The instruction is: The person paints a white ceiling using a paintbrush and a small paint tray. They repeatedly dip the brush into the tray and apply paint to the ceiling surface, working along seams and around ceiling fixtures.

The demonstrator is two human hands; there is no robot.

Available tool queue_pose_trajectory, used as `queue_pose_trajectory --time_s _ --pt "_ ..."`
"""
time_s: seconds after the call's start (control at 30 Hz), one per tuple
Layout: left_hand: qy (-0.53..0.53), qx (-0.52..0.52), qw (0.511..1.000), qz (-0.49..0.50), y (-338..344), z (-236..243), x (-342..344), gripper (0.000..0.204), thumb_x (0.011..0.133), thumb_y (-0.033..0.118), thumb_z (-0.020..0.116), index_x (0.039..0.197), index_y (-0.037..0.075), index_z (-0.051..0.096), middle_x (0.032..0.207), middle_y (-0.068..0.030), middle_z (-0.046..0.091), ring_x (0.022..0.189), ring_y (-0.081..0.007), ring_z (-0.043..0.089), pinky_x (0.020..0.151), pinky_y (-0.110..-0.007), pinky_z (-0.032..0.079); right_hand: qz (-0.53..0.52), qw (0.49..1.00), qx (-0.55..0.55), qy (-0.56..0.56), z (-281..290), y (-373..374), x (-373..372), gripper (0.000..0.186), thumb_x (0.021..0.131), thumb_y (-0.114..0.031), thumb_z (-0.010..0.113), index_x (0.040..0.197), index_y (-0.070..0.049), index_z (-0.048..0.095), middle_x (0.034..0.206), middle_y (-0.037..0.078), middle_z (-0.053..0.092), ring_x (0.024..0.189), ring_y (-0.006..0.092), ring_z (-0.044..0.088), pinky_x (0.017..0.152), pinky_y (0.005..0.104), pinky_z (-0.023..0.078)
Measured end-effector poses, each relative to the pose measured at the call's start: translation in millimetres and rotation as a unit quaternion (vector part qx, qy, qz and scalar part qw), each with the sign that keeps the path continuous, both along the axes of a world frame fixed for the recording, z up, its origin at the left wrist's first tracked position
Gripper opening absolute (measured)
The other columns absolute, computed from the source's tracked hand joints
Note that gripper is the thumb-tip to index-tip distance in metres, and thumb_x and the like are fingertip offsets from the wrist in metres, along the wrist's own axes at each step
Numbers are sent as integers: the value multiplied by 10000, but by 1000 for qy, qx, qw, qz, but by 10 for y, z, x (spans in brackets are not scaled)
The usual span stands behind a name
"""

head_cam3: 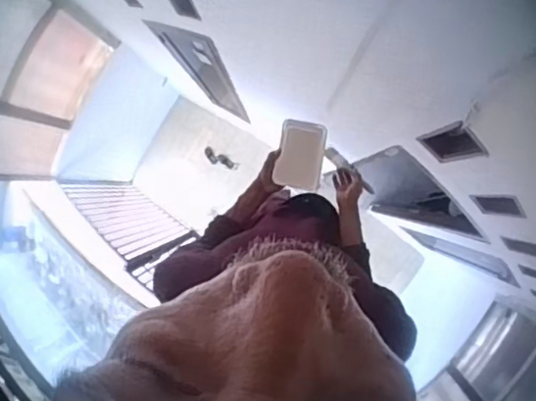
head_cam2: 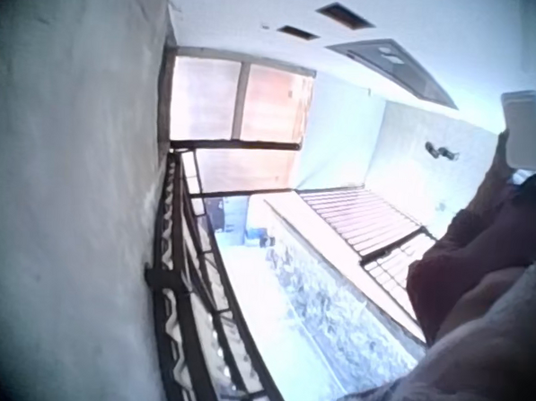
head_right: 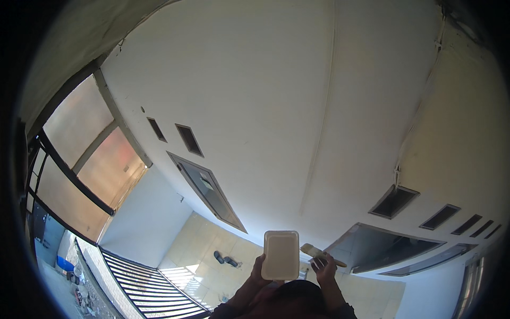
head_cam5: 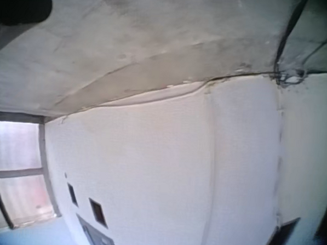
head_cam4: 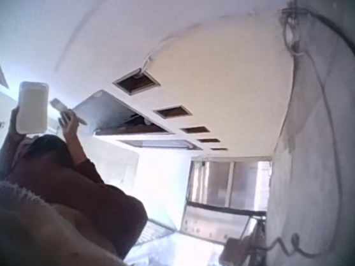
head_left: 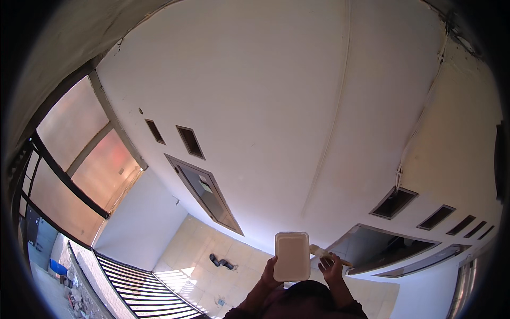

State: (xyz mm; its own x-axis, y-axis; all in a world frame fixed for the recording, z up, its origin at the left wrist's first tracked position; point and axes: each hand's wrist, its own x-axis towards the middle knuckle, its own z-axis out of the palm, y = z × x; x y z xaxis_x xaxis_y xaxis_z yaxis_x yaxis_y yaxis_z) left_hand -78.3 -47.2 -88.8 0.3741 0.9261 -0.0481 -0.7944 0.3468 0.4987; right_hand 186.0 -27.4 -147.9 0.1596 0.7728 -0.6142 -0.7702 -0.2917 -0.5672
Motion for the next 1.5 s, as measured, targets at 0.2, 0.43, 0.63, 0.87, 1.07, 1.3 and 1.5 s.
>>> queue_pose_trajectory --time_s 0.2,0.43,0.63,0.87,1.07,1.3,1.5 --pt "163 58 985 -9 69 -460 37 513 1048 414 314 1366 40 465 1273 -150 604 1193 -252 581 1006 -409 478 -37 999 -13 -2 78 -12 98 437 977 -451 548 1270 -127 527 1194 112 580 1105 294 570 958 507 418" --pt "-41 -59 997 -22 207 82 230 657 985 530 408 1419 38 429 1312 -164 575 1213 -305 571 1019 -453 479 -46 996 71 -6 162 11 229 335 954 -417 641 1176 -173 580 1142 61 641 1075 257 621 907 529 456" --pt "93 15 996 2 412 321 406 653 964 517 477 1423 54 434 1332 -151 559 1229 -322 558 1031 -488 470 -98 978 154 -98 1046 219 431 349 927 -245 695 1216 -98 564 1085 81 631 995 253 643 797 451 539" --pt "-130 0 989 -74 796 791 702 626 953 499 539 1408 78 457 1311 -127 579 1222 -300 572 1011 -492 493 -71 917 270 -283 2559 407 537 284 937 -205 667 1164 -53 586 1005 65 650 883 181 667 626 339 578" --pt "-134 38 986 -96 1071 1473 915 566 1003 452 491 1394 45 453 1277 -138 591 1190 -276 598 972 -468 539 30 774 332 -538 3705 565 473 215 917 -141 650 1043 32 635 928 123 678 710 154 682 605 280 577" --pt "-88 54 992 -72 1101 1825 996 622 999 495 480 1430 55 395 1321 -148 544 1193 -284 593 961 -463 551 203 622 353 -669 3995 948 169 194 882 -119 663 967 54 644 804 136 700 704 196 709 659 309 581" --pt "-75 50 994 -64 1118 1840 1028 627 1010 483 460 1447 43 370 1344 -151 534 1221 -274 578 984 -457 539 236 531 324 -747 3709 1137 101 222 886 -159 653 971 46 640 776 156 690 709 236 710 665 335 568"
